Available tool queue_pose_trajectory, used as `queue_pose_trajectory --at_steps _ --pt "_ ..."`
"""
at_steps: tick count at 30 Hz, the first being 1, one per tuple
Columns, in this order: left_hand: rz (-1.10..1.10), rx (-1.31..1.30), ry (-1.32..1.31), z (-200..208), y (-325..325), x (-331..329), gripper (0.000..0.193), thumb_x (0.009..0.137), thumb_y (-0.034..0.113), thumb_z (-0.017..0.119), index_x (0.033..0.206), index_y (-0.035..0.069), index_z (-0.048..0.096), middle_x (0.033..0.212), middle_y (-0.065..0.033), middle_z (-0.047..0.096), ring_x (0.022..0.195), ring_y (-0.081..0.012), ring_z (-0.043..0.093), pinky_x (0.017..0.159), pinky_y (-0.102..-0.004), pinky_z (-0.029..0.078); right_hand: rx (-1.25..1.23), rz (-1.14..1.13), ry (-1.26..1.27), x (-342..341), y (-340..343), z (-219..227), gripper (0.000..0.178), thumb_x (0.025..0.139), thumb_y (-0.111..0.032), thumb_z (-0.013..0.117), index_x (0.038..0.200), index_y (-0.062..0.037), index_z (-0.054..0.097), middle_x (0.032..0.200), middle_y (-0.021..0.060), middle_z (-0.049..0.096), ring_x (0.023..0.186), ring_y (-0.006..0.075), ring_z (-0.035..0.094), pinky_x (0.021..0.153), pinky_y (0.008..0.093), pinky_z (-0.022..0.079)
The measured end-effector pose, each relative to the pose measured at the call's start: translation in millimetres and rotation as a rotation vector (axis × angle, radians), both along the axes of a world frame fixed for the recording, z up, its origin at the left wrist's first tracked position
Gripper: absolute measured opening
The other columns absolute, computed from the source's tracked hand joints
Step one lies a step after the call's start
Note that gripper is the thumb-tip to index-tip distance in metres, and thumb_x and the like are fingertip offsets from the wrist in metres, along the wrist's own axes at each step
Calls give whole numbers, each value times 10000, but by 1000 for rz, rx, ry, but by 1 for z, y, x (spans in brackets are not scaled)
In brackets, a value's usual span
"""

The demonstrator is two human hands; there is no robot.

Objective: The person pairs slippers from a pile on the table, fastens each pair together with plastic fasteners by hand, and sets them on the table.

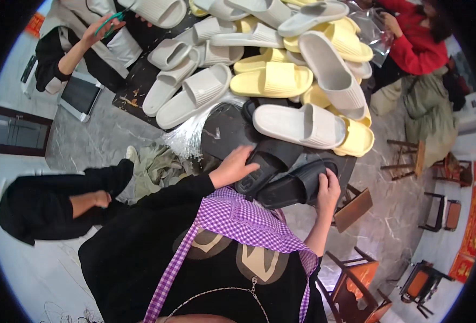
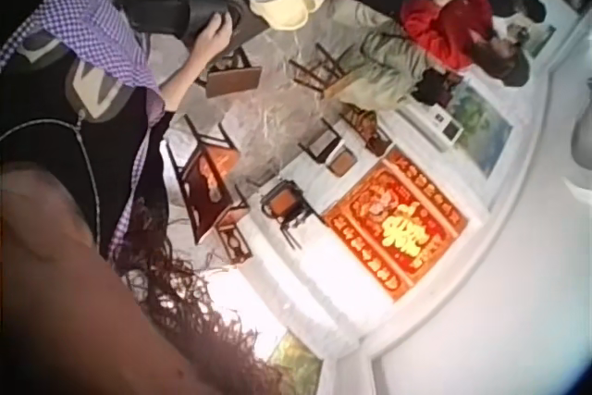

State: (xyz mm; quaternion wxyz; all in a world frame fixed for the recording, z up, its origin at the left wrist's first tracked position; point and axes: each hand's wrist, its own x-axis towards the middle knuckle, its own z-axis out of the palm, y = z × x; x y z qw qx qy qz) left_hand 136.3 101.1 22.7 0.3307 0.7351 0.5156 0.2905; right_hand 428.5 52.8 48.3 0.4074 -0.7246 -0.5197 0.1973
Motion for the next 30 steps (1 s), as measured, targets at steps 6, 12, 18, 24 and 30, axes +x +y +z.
queue_pose_trajectory --at_steps 6,12,18,24,30 --pt "-138 -380 -125 -11 -1 -12 405 738 193 635 1057 -40 550 958 -199 575 902 -358 554 794 -407 447 -63 137 93 -5 -1 56 184 817 -96 588 941 39 606 814 63 614 752 132 543 704 246 427" --pt "-311 -90 -21 31 11 -14 355 727 186 605 1001 -38 583 907 -208 593 824 -367 581 738 -403 470 -108 199 -176 7 9 89 178 754 -105 631 889 11 628 822 120 643 730 232 591 692 313 454" --pt "-377 -128 31 77 37 -41 296 725 182 596 932 -30 606 831 -220 599 770 -331 597 691 -380 469 -184 495 -115 -17 26 90 205 743 -148 630 879 5 636 801 174 631 742 325 613 678 371 471" --pt "-477 -573 -44 131 42 -78 250 747 121 591 919 -58 611 729 -64 605 677 -80 527 614 -246 435 -10 776 -307 -49 49 138 195 751 -219 637 809 -32 641 786 151 631 785 339 589 702 416 454" --pt "-200 -772 -212 145 36 -131 310 757 81 584 1034 -58 585 793 17 590 719 -49 525 644 -208 428 26 1004 -310 -80 82 163 208 742 -194 662 887 -47 635 836 128 623 810 303 568 761 379 421"
